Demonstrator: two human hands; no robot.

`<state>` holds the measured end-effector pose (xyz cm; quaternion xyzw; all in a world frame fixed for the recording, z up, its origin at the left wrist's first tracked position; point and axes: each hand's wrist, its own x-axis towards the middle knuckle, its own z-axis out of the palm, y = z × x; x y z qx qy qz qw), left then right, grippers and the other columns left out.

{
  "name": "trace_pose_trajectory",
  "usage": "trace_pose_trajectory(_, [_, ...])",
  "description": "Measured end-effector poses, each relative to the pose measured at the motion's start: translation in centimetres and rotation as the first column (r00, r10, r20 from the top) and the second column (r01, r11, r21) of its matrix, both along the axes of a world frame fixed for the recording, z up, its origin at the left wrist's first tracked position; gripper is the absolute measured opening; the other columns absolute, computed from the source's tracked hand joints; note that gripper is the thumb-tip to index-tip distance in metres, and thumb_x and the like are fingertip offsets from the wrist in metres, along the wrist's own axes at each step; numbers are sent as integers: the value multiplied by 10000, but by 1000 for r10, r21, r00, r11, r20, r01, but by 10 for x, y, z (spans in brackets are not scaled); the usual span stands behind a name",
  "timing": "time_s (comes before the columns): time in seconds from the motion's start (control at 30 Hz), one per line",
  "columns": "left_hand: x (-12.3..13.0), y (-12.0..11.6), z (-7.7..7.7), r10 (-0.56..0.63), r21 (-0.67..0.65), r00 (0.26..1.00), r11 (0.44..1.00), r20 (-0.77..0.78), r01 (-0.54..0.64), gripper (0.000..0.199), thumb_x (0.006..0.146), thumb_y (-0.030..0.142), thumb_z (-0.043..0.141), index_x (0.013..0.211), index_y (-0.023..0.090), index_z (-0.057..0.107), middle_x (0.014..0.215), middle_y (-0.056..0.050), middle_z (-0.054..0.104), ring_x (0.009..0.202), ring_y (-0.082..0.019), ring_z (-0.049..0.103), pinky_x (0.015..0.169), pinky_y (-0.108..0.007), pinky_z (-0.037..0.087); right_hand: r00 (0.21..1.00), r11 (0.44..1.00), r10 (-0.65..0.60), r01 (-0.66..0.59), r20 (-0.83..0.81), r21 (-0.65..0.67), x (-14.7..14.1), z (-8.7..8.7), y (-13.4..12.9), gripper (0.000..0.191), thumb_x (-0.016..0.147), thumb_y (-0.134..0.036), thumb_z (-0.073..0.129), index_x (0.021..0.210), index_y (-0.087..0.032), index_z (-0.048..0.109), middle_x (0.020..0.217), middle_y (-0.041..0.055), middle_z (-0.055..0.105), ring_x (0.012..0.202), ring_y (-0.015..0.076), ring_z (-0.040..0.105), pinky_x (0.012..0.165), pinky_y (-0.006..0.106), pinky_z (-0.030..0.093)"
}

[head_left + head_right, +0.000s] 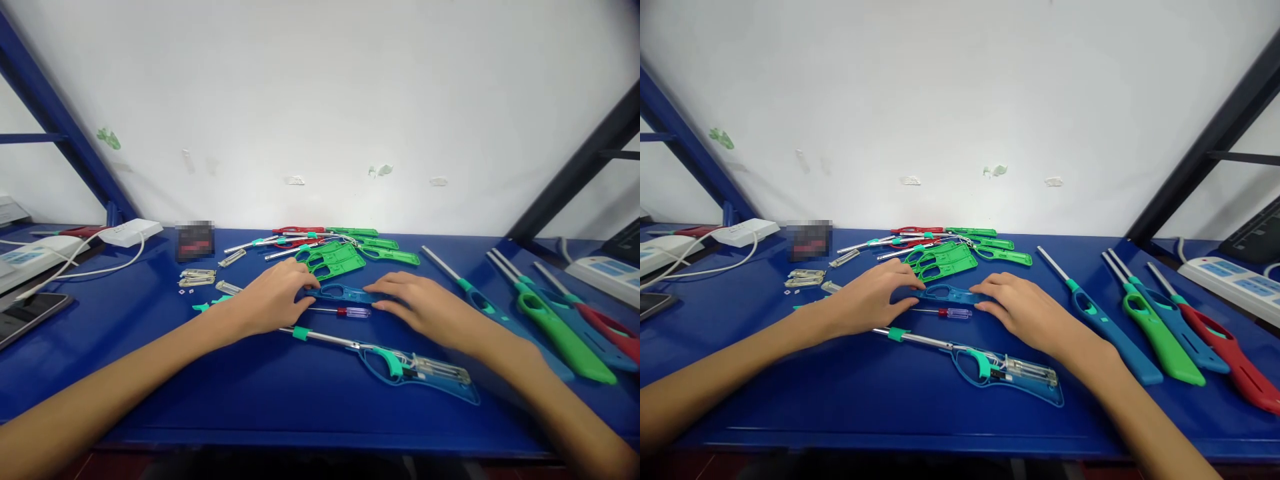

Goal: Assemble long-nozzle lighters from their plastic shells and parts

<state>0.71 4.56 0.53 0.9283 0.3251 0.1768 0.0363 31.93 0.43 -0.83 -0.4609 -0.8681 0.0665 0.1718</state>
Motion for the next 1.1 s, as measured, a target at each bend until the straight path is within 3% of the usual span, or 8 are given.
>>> trace_pose_trajectory(0.13, [3,4,-1,-52,73,990,996,130,43,257,1045,170,534,1109,141,781,1075,-122,768,1012,-244,695,909,-412,590,999,999,-26,28,-47,45,5,8,-12,403,1111,-379,416,1280,-254,759,1262,66,787,1165,264,745,1023,449,598])
trace_pose_trajectory(0.27, [11,-9,4,-86,131,942,990,325,45,244,1088,206,532,1204,159,740,1073,-97,778,978,-203,711,890,-366,591,975,974,-141,168,-174,149,8,22,-35,389,1121,-425,415,1248,-259,743,1213,56,804,1090,260,771,981,429,609])
trace_pose_trajectory(0.43, [25,-42,7,-93,-19,835,992,543,123,205,1048,140,615,1148,192,785,960,-36,777,781,-130,666,681,-249,529,938,945,-199,260,-283,199,10,25,-70,312,1120,-391,433,1268,-329,700,1195,8,795,1019,209,775,924,338,607])
trace_pose_trajectory(0.57, [31,-54,2,-114,-76,829,980,547,185,236,949,163,787,1183,196,792,953,-27,774,746,-124,641,601,-225,506,903,929,-270,336,-336,157,15,17,-90,284,1099,-429,475,1165,-346,739,1110,-13,808,988,208,782,894,330,614])
trace_pose_trajectory(0.77, [33,-53,-8,-253,115,842,967,476,226,198,1014,132,704,1197,167,770,987,-49,811,867,-170,699,805,-326,579,887,929,-332,366,-319,49,22,9,-110,398,983,-642,628,1218,-364,790,1190,59,758,972,256,758,773,352,638])
trace_pose_trajectory(1.1, [34,-58,-17,-166,-93,905,971,393,218,185,1029,219,661,1168,172,774,1079,-90,795,1016,-241,688,876,-394,604,884,924,-373,382,-282,-24,22,-19,-128,393,987,-569,667,1319,-374,747,1263,72,710,1101,274,721,882,373,638])
